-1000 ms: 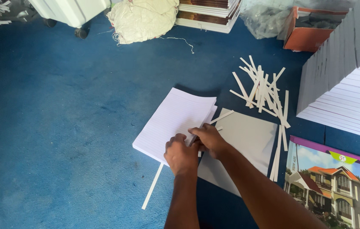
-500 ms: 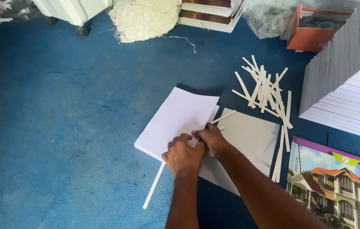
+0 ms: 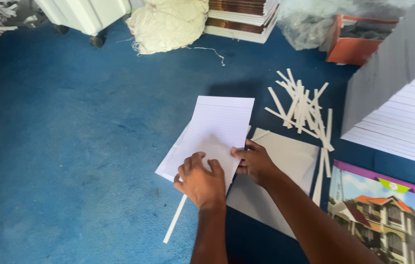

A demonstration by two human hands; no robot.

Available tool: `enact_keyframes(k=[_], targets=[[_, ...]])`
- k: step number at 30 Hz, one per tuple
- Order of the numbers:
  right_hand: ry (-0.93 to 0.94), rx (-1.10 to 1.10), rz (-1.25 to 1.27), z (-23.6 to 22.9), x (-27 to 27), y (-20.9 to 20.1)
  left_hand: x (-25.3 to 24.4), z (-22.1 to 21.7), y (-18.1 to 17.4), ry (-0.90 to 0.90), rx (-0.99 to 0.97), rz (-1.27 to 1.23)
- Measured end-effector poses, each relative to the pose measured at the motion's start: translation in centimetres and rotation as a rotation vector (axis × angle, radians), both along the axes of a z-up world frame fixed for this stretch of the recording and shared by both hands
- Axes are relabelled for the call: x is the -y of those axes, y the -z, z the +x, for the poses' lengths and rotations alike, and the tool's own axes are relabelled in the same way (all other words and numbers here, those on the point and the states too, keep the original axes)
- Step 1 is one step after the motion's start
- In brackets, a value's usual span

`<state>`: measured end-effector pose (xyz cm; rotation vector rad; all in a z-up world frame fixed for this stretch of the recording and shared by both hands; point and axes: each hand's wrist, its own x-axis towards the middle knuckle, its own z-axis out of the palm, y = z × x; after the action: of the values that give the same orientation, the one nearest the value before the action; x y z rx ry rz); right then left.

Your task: The person assembles notebooks by inserting a stack of lined paper into a printed cover and securing it with a white plastic strip. They repeat this process for multiple notebooks, stacking the finished items.

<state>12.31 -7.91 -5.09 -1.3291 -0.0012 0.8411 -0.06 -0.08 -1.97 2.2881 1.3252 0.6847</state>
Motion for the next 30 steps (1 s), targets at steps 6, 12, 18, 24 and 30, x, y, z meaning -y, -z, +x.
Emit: enact_keyframes(k=[6,12,18,24,30], targets=[[0.045,-0.039,-0.114,-0.9,4.7,-2.9,1.2,-0.7,-1.5,0.026,-0.086,-0.052],[0.072,-0.016,-0.151,-1.4,10.0,-4.4,2.9,-0.6,-2.2,0.084,-0.15,-0.096],[0.057,-0.014,-0.077,-1.5,15.2,-5.2,3.4,-0.9,-2.8,0.176,0.005,-0.417],[0.088,0.031,-0.106,-2.3,20.2,-6.4,4.0,-0.4,-2.6,0.329,0.085,-0.788],[0.137,0.038,-0.122,-3.4,25.6,-7.0,6.2,-0.9,-2.4,0.587,0.025,-0.949]])
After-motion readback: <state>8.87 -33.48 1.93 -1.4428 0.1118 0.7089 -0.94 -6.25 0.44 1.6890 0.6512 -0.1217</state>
